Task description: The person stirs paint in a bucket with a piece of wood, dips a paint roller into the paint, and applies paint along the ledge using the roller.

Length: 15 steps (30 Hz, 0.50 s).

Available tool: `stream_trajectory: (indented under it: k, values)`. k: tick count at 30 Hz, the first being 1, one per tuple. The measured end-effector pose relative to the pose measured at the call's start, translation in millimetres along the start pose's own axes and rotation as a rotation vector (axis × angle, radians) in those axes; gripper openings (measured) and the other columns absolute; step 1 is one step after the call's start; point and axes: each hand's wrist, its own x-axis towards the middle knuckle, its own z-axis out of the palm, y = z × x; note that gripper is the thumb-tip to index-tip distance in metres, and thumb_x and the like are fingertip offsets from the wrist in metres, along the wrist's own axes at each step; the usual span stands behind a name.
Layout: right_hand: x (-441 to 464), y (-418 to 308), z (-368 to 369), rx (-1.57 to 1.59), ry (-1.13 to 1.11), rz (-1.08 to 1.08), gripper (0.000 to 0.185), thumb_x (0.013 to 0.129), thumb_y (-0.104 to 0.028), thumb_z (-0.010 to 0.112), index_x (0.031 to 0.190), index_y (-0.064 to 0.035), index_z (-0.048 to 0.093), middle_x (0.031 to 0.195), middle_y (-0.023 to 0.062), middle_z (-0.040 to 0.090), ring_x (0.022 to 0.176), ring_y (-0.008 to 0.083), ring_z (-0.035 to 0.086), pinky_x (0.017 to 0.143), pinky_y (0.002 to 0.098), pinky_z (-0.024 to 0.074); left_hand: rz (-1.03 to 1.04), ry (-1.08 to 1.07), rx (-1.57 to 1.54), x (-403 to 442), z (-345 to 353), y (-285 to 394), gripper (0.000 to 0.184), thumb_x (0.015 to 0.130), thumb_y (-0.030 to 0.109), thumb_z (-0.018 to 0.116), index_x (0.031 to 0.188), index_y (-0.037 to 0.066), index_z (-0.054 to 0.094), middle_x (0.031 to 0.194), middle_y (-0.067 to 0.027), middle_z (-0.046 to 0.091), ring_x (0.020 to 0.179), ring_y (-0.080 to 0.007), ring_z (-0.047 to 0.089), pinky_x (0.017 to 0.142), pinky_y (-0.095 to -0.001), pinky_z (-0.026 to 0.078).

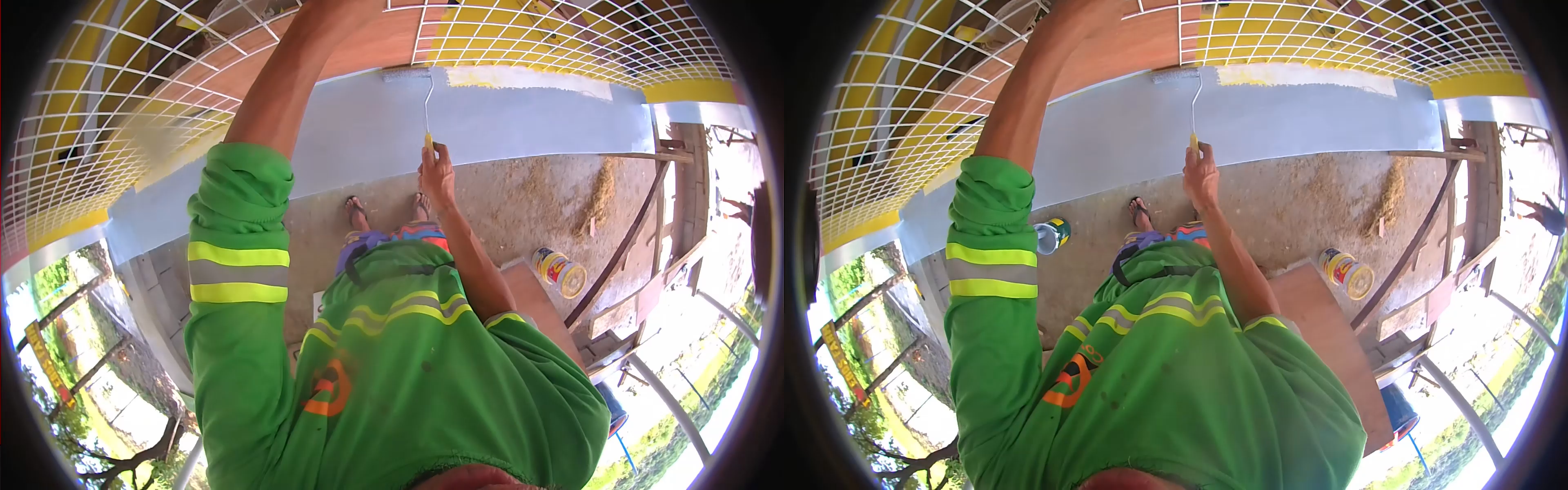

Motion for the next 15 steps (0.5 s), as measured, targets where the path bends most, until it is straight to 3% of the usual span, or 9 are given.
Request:
stream_trajectory:
  k: [1, 2, 4, 5, 7, 10, 13, 15]
  values:
    - [-6.8, -0.8, -0.6, -0.019, 0.002, 0.026, 0.034, 0.099, -0.032, 0.051, 0.117, -0.0034, 0.050, 0.063, 0.0027, 0.052, 0.046, 0.0092, 0.048, 0.040, 0.0272, 0.0396, -0.086, -0.083, -0.035, 6.1, -3.2, -0.3, 0.034, 0.094, 0.018, 0.050, 0.124, 0.004, 0.059, 0.123, -0.0153, 0.060, 0.122, -0.0306, 0.054, 0.106, -0.0411, 0.041]
    - [-9.6, -1.7, -0.5, -0.042, 0.002, 0.055, 0.033, 0.099, -0.032, 0.051, 0.117, -0.0035, 0.049, 0.063, 0.0026, 0.052, 0.046, 0.0094, 0.048, 0.040, 0.0275, 0.0398, -0.067, 0.018, -0.053, 4.9, -6.4, -2.1, 0.033, 0.094, 0.018, 0.050, 0.123, 0.004, 0.059, 0.124, -0.0154, 0.060, 0.122, -0.0308, 0.053, 0.106, -0.0413, 0.041]
    - [-5.8, -6.8, 4.5, -0.041, -0.009, 0.047, 0.034, 0.098, -0.031, 0.051, 0.116, -0.0017, 0.051, 0.067, 0.0080, 0.057, 0.055, 0.0168, 0.056, 0.052, 0.0340, 0.0457, -0.021, 0.202, -0.107, -6.2, -4.6, 4.1, 0.032, 0.095, 0.017, 0.048, 0.122, 0.004, 0.059, 0.127, -0.0156, 0.059, 0.123, -0.0313, 0.053, 0.106, -0.0416, 0.042]
    - [-4.6, -7.9, 5.4, -0.041, -0.012, 0.041, 0.035, 0.097, -0.030, 0.051, 0.116, -0.0008, 0.053, 0.068, 0.0107, 0.060, 0.059, 0.0205, 0.061, 0.058, 0.0372, 0.0486, -0.046, 0.185, -0.138, -8.3, -0.7, 4.1, 0.033, 0.095, 0.017, 0.048, 0.122, 0.004, 0.059, 0.128, -0.0154, 0.059, 0.125, -0.0314, 0.052, 0.106, -0.0415, 0.042]
    - [-8.9, 1.1, 7.2, -0.029, -0.015, 0.070, 0.035, 0.097, -0.030, 0.051, 0.116, -0.0010, 0.053, 0.068, 0.0108, 0.060, 0.060, 0.0207, 0.061, 0.059, 0.0374, 0.0490, -0.089, 0.156, -0.191, -6.5, 3.1, -2.0, 0.034, 0.095, 0.017, 0.048, 0.124, 0.004, 0.059, 0.132, -0.0151, 0.057, 0.127, -0.0316, 0.050, 0.107, -0.0413, 0.041]
    - [-0.1, -2.4, 12.4, -0.034, -0.019, 0.065, 0.035, 0.097, -0.031, 0.051, 0.116, -0.0012, 0.053, 0.068, 0.0109, 0.060, 0.060, 0.0210, 0.062, 0.059, 0.0375, 0.0492, -0.150, -0.152, -0.169, 13.4, -10.3, 0.9, 0.036, 0.095, 0.018, 0.048, 0.127, 0.005, 0.058, 0.135, -0.0150, 0.056, 0.130, -0.0320, 0.048, 0.109, -0.0416, 0.040]
    - [-1.3, -4.8, 18.3, -0.030, -0.020, 0.063, 0.036, 0.097, -0.032, 0.051, 0.116, -0.0013, 0.052, 0.067, 0.0110, 0.060, 0.060, 0.0213, 0.062, 0.059, 0.0378, 0.0494, -0.157, -0.095, -0.154, 8.3, -5.9, 0.9, 0.037, 0.095, 0.019, 0.048, 0.128, 0.005, 0.057, 0.134, -0.0155, 0.056, 0.130, -0.0317, 0.048, 0.110, -0.0414, 0.038]
    - [-2.1, -5.6, 18.6, -0.044, -0.018, 0.066, 0.036, 0.097, -0.032, 0.051, 0.116, -0.0013, 0.052, 0.066, 0.0112, 0.061, 0.060, 0.0216, 0.062, 0.059, 0.0381, 0.0495, -0.033, 0.052, -0.105, 0.9, 18.7, -10.2, 0.037, 0.095, 0.019, 0.048, 0.127, 0.005, 0.057, 0.134, -0.0160, 0.056, 0.130, -0.0320, 0.048, 0.110, -0.0420, 0.037]
